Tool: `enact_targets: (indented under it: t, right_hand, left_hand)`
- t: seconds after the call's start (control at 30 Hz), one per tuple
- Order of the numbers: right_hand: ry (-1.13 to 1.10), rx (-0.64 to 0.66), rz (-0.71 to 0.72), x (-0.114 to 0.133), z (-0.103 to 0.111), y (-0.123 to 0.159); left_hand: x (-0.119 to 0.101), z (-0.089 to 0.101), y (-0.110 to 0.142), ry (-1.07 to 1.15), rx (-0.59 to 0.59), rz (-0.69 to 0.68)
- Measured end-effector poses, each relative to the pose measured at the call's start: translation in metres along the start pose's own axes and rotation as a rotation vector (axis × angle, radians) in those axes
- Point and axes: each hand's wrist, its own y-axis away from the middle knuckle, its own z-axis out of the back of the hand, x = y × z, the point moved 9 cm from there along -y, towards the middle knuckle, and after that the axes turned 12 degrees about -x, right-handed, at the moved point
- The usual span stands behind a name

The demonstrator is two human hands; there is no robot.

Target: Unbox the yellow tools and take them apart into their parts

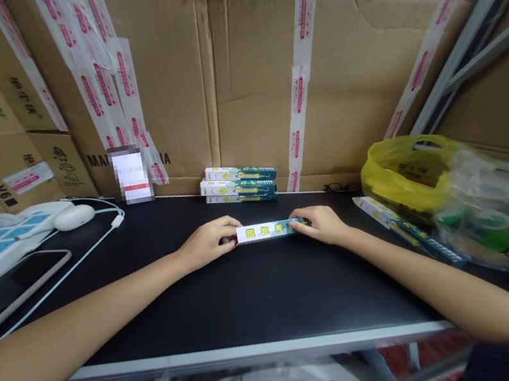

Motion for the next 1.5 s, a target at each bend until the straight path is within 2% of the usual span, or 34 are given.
enact_targets:
  t: [0.33,0.53,0.67,0.8,0.93,1.0,1.07,1.2,1.3,1.4,1.5]
  right_hand:
    - [-0.008,0.006,0.044,-0.003,0.001,-0.003]
    - [0.085,0.037,0.061,-0.014,0.002,-0.003]
    - [0.102,0.057,0.049,-0.034,0.002,-0.005]
    - [0.159,0.104,-0.009,-0.069,0.002,-0.004]
    - [0.225,0.138,-0.079,-0.094,0.004,0.0]
    - [0.232,0.147,-0.077,-0.091,0.004,0.0]
    - [0.213,0.163,-0.052,-0.079,0.002,0.0]
    - [0.112,0.175,0.038,-0.036,0.002,-0.001]
    - [0.094,0.168,0.079,-0.01,0.004,0.0]
    - [0.143,0.156,0.075,-0.004,0.006,-0.001]
    - [0.157,0.151,0.059,-0.018,0.008,-0.003]
  left_hand:
    - [-0.007,0.005,-0.002,-0.002,-0.009,-0.005]
    - [0.001,0.016,-0.003,-0.084,-0.056,0.038]
    - [0.012,0.021,-0.004,-0.106,-0.077,0.049]
    - [0.024,0.022,-0.005,-0.094,-0.061,0.046]
    - [0.037,0.025,-0.004,-0.209,-0.062,0.097]
    - [0.035,0.029,-0.004,-0.275,-0.096,0.094]
    - [0.024,0.028,-0.004,-0.312,-0.109,0.026]
    - [-0.001,0.011,-0.003,-0.351,-0.011,-0.141]
    - [-0.004,0.004,-0.001,-0.338,0.042,-0.131]
    - [0.001,0.004,0.0,-0.294,0.047,-0.085]
    - [0.01,0.008,-0.001,-0.321,0.009,-0.045]
